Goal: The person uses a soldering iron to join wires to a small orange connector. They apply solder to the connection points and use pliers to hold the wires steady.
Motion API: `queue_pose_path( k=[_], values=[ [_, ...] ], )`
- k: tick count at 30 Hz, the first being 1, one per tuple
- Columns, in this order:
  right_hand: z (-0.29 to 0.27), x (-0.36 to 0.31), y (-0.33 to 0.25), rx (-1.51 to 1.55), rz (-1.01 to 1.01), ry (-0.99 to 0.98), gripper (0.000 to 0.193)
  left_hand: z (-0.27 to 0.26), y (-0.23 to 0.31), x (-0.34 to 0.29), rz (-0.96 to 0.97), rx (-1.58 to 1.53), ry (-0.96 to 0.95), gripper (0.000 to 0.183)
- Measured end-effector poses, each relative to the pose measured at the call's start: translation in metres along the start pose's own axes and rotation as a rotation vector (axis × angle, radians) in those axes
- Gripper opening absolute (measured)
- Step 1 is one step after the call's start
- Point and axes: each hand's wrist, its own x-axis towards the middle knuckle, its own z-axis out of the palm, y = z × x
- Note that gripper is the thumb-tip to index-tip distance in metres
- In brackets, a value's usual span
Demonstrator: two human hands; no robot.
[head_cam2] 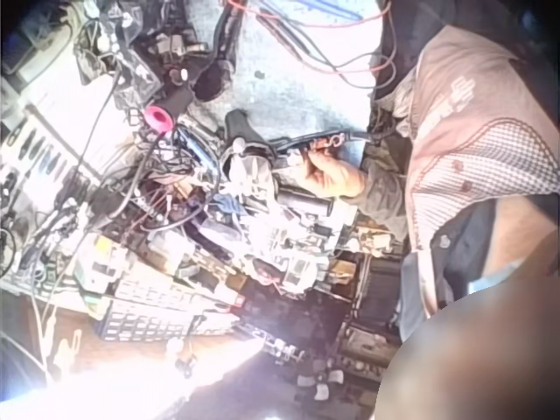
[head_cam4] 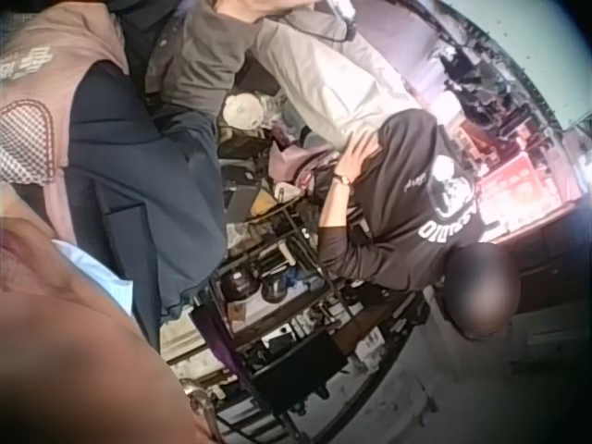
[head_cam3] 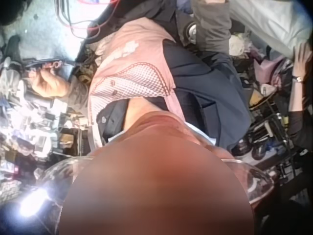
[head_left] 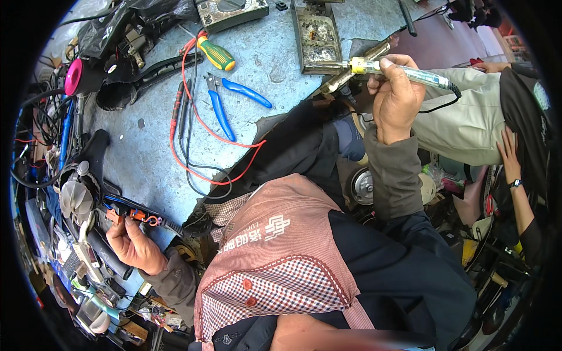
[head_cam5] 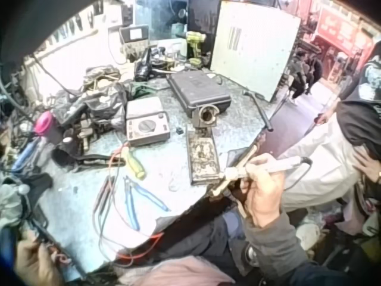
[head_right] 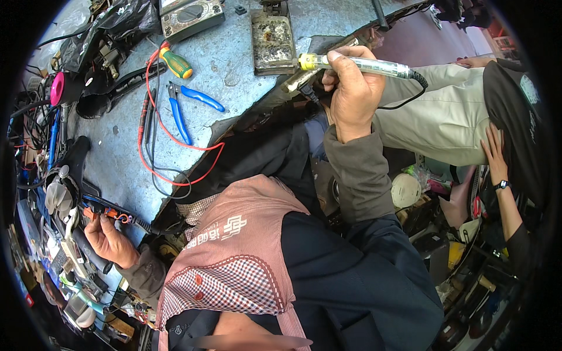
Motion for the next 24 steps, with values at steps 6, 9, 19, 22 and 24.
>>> queue_pose_path(
  k=[6,9,19,22,24],
  values=[
    [0.005,0.001,0.002,0.023,-0.008,-0.004,0.008,-0.001,-0.002,0.0,0.008,-0.005,-0.005,0.009],
    [0.004,0.001,0.006,-0.007,0.012,-0.016,0.009,-0.003,-0.003,0.0,0.0,-0.009,-0.011,0.009],
    [0.002,0.001,0.006,0.035,0.024,0.014,0.009,0.0,0.0,-0.001,-0.008,-0.016,0.003,0.009],
    [0.001,0.01,0.003,0.05,-0.073,0.049,0.01,0.001,0.002,0.0,-0.004,-0.018,-0.005,0.009],
    [0.002,0.017,-0.001,0.072,-0.094,0.053,0.012,0.0,0.002,0.0,-0.007,-0.007,-0.007,0.009]
  ],
)
